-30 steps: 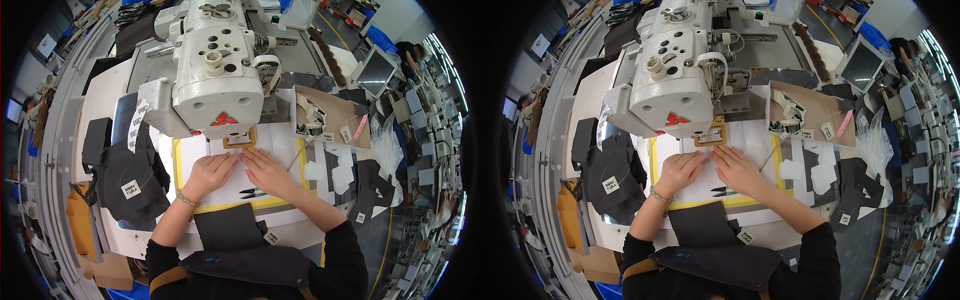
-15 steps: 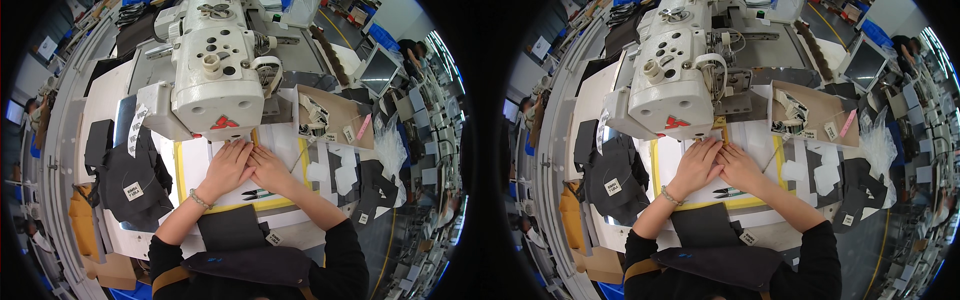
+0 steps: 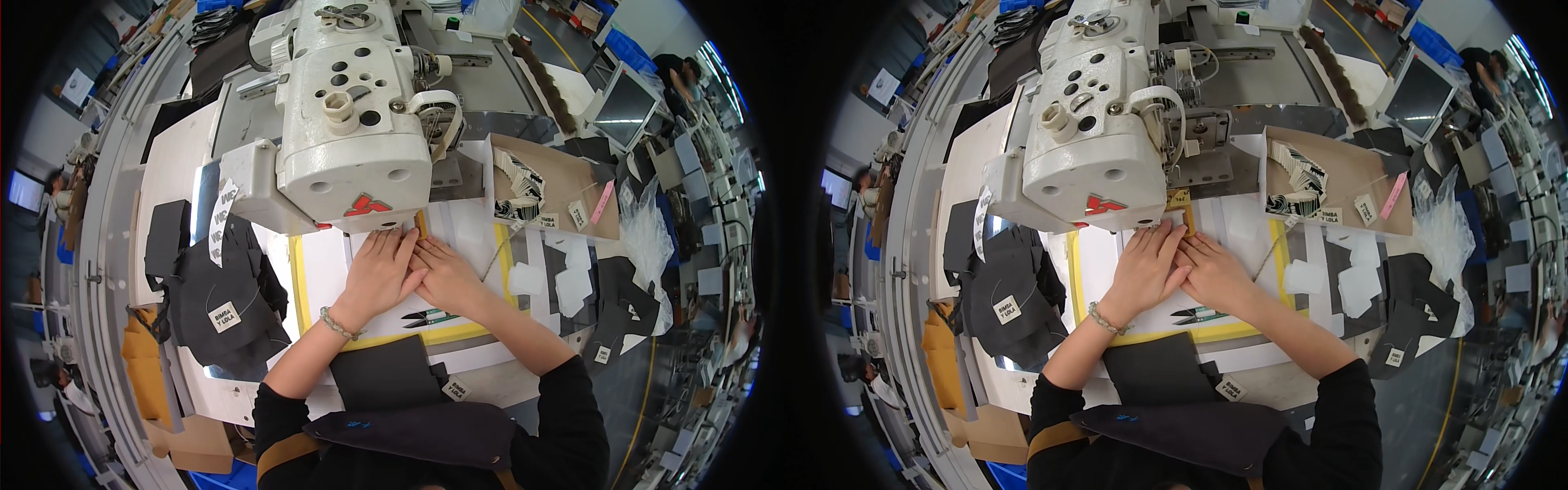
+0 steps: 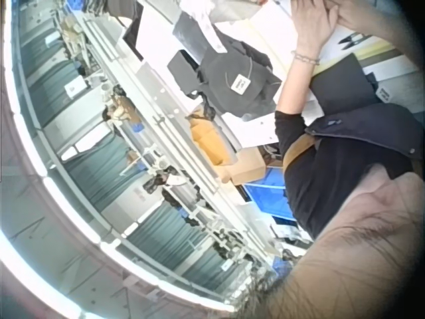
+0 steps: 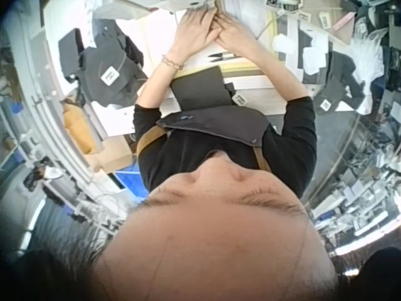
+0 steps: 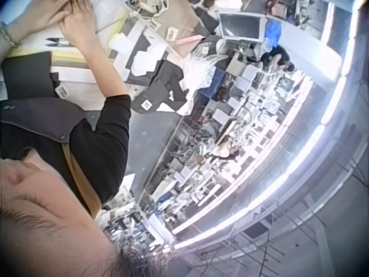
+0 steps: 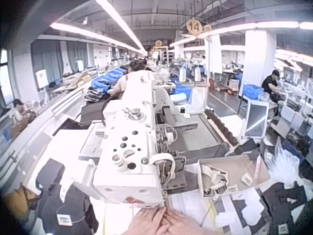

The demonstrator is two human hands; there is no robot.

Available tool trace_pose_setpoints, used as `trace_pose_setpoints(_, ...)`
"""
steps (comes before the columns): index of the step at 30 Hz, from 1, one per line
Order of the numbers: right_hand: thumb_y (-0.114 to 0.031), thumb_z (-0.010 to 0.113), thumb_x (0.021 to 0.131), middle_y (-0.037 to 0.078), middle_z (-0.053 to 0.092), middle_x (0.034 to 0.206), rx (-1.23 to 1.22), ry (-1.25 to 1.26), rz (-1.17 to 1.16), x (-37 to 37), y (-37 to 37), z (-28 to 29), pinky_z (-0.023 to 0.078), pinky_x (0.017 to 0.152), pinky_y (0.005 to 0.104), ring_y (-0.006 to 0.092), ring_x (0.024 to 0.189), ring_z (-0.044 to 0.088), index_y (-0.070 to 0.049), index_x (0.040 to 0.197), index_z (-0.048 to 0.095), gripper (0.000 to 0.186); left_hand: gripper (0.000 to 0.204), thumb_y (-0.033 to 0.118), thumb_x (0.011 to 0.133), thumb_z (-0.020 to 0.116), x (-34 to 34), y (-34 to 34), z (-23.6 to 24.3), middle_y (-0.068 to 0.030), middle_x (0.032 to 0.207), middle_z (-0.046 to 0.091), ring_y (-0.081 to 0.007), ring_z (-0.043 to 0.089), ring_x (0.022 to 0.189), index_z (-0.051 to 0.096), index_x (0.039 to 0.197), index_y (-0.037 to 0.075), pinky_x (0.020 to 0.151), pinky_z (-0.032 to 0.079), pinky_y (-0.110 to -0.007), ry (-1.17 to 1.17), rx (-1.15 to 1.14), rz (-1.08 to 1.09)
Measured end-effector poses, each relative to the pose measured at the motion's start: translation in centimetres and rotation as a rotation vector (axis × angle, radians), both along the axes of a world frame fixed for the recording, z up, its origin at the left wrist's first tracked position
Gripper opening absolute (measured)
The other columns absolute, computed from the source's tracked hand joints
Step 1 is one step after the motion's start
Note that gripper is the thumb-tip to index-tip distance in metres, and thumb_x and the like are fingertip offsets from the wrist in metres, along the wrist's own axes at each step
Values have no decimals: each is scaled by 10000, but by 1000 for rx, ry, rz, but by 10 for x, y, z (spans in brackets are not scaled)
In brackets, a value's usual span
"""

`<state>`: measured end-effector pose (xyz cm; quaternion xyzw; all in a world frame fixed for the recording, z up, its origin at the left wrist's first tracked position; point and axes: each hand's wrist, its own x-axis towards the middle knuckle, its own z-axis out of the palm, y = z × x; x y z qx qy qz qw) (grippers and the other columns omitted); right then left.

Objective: The person sews white rectangular labels onto black fabric pieces using a sewing machine. They repeatedly pick up a fabric piece, place it under the needle, sew the label, and then remove the finished piece. The process is repeated multiple times throughout the video.

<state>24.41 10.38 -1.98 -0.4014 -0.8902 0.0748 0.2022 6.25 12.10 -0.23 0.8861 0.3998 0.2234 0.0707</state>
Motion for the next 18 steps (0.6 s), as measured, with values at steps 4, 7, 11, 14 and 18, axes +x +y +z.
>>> trace_pose_setpoints(4,-248,586,882,195,601,1279,-11,-1,-2,0,0,0,334,1135,438,320,1263,529,28,1210,577,429,584,354,879,598,1,1,1,-255,1266,550,-369,550,1140,488,1326,-5,1039,376,-451,0,2,-4)
trace_pose_setpoints(7,-247,588,879,194,604,1272,2,10,-7,0,-1,-1,337,1131,437,319,1254,534,28,1202,582,424,580,341,872,596,1,2,1,-256,1241,556,-363,559,1103,492,1319,-13,1012,387,-445,-10,8,-18)
trace_pose_setpoints(11,-245,585,874,192,611,1254,7,14,-4,0,0,3,345,1122,437,316,1232,548,33,1181,593,415,579,337,859,599,4,6,0,-240,1107,596,-353,574,1006,518,1291,-39,968,402,-429,-41,50,-30)
trace_pose_setpoints(14,-225,601,860,182,613,1252,17,-25,-27,0,-3,6,349,1116,442,308,1223,554,26,1161,608,392,550,287,852,593,7,9,1,-231,1138,603,-340,591,991,515,1296,-27,922,422,-417,-47,26,-29)
trace_pose_setpoints(18,-193,658,826,130,637,1190,92,-93,-41,5,-22,20,386,1059,429,256,1149,585,-11,1121,636,348,542,234,829,599,6,8,-2,-211,1100,621,-326,603,950,519,1296,-29,889,434,-405,-32,20,-3)
